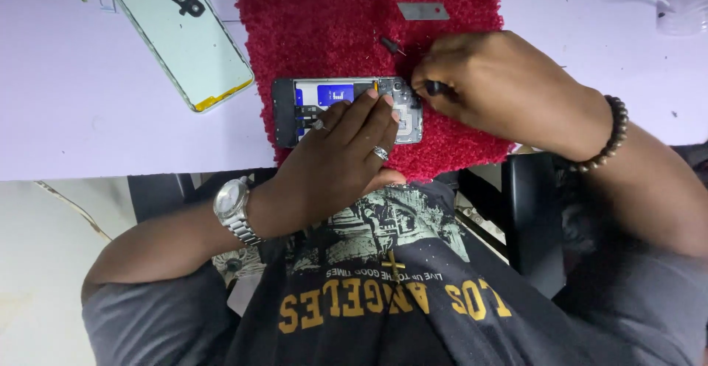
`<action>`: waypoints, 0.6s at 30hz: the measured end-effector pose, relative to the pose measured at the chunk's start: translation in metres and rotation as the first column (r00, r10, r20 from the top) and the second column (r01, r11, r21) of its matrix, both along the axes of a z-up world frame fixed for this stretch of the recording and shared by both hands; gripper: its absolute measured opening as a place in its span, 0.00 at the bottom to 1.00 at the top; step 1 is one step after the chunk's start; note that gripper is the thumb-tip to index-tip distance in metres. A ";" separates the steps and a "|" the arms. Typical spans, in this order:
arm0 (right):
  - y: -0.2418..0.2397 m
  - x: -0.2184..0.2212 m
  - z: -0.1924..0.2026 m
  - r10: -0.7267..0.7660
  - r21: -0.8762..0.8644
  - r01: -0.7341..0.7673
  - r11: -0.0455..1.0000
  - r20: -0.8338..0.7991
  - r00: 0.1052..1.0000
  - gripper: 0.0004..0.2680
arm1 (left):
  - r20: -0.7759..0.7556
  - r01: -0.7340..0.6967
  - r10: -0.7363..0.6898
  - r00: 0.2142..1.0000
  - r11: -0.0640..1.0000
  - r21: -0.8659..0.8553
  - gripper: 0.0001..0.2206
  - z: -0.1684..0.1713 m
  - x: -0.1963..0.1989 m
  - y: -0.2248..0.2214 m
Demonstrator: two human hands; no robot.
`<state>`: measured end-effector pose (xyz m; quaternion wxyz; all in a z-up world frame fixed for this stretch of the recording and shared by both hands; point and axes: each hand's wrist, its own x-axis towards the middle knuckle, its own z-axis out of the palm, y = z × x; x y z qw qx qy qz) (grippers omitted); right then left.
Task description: Removing internal screws and prying off a plastic shield to disassemble a mobile phone
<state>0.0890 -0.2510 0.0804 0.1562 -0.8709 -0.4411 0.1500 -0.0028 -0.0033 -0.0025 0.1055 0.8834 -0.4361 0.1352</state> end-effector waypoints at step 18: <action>0.033 0.003 0.000 0.031 -0.337 0.013 0.941 0.125 0.992 0.05 | 0.092 -0.009 0.008 0.996 1.000 0.010 0.37 0.004 0.000 0.002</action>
